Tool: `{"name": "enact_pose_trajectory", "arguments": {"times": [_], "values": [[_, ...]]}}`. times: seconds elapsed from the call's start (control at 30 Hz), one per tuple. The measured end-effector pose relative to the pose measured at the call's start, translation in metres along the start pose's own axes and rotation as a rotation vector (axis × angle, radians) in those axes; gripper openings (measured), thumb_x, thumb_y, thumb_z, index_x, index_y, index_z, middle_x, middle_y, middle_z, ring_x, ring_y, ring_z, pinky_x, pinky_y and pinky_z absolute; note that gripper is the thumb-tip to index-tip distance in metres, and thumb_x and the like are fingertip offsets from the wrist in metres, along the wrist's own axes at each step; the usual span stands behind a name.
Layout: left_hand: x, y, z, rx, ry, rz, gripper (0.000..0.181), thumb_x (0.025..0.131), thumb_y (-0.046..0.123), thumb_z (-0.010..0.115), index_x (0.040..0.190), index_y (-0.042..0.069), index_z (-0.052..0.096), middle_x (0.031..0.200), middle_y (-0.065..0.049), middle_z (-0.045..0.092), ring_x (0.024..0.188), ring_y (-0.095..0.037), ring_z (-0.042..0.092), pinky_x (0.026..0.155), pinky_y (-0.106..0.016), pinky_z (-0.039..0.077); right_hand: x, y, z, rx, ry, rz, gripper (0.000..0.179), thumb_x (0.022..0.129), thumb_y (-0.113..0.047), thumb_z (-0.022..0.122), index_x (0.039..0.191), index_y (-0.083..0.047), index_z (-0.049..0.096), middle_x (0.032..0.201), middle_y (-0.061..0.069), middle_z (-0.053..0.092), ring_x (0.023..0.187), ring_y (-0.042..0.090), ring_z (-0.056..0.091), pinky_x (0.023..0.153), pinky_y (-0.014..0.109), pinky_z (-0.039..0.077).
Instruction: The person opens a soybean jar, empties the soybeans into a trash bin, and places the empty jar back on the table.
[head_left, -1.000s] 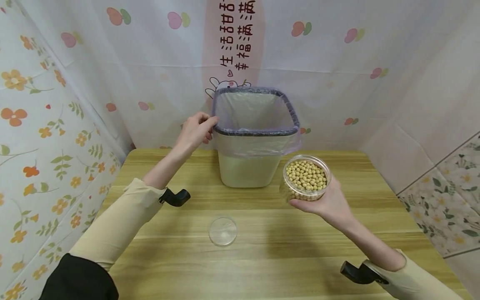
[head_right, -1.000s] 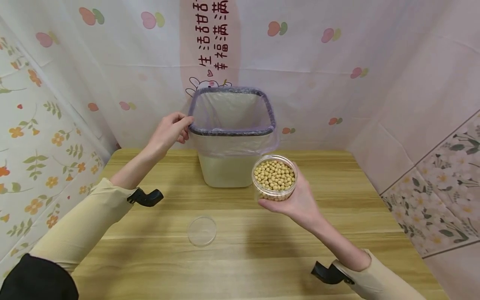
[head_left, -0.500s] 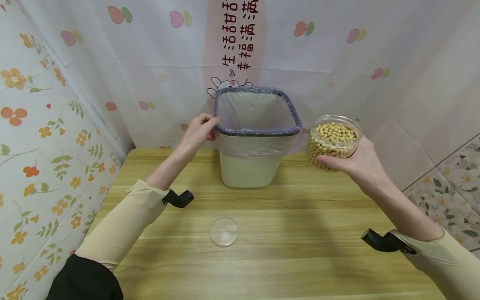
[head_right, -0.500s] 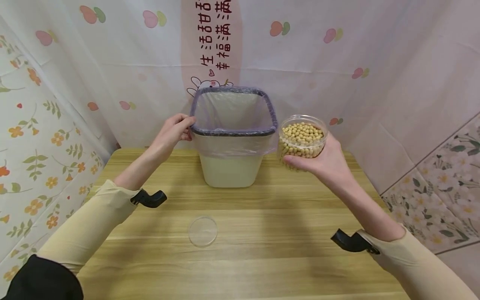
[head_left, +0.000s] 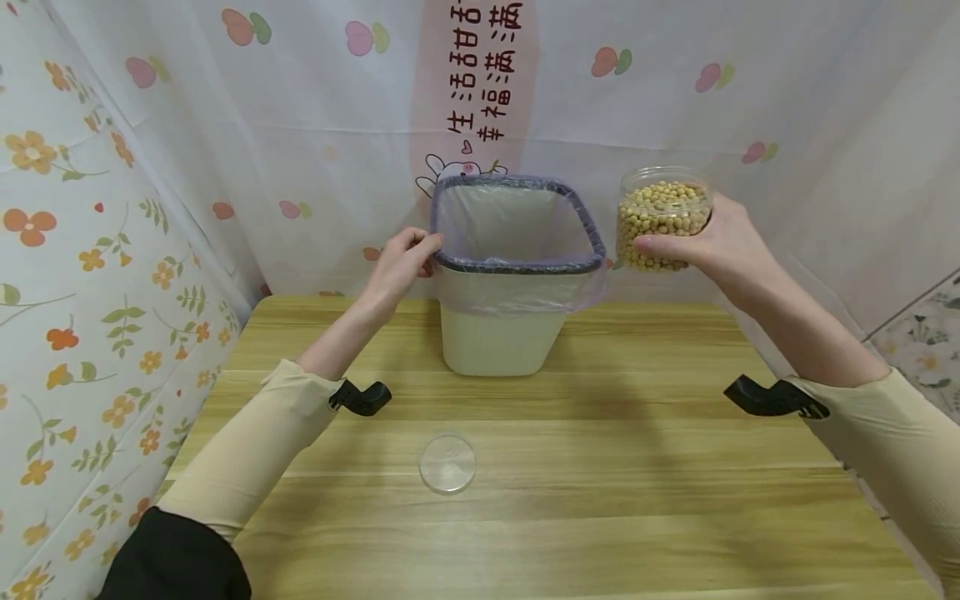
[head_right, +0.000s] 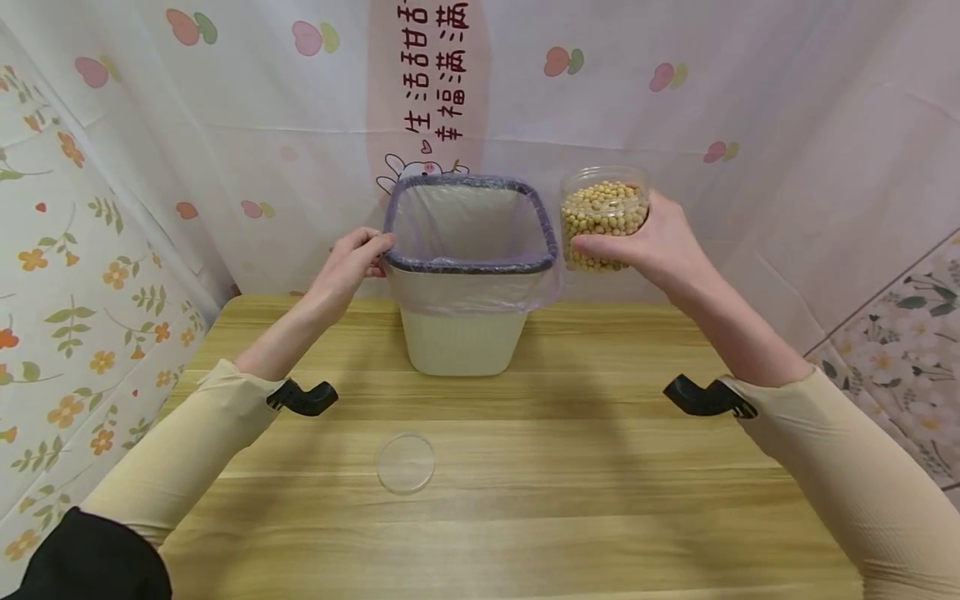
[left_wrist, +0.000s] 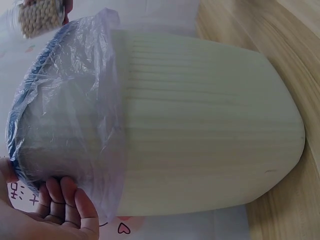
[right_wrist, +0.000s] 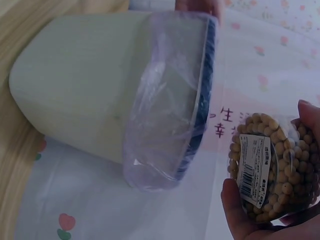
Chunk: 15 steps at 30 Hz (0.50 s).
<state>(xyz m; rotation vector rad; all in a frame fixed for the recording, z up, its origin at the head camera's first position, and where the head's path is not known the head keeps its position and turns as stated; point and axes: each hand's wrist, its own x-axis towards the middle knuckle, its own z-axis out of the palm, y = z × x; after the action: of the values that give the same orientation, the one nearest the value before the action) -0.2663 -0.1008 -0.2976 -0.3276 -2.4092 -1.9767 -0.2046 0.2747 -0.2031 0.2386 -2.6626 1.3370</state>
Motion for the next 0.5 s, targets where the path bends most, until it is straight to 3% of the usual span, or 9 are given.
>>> {"name": "enact_pose_trajectory", "arguments": {"times": [0.3, 0.5], "values": [[0.000, -0.004, -0.001, -0.019, 0.007, 0.006, 0.024, 0.104, 0.034, 0.055, 0.104, 0.010, 0.055, 0.089, 0.000, 0.055, 0.084, -0.017, 0.057, 0.091, -0.034, 0.052, 0.041, -0.016, 0.009, -0.020, -0.104, 0.021, 0.061, 0.088, -0.029, 0.082, 0.139, -0.020, 0.051, 0.117, -0.010, 0.063, 0.104, 0.008, 0.061, 0.077, 0.017, 0.055], [0.001, -0.005, 0.001, -0.048, 0.009, 0.005, 0.022, 0.103, 0.033, 0.055, 0.103, 0.010, 0.054, 0.087, -0.001, 0.053, 0.084, -0.017, 0.055, 0.095, -0.041, 0.051, 0.062, -0.022, 0.017, -0.098, -0.131, 0.032, 0.056, 0.086, -0.036, 0.083, 0.133, -0.020, 0.055, 0.112, -0.010, 0.062, 0.098, 0.010, 0.060, 0.074, 0.020, 0.054]]}}
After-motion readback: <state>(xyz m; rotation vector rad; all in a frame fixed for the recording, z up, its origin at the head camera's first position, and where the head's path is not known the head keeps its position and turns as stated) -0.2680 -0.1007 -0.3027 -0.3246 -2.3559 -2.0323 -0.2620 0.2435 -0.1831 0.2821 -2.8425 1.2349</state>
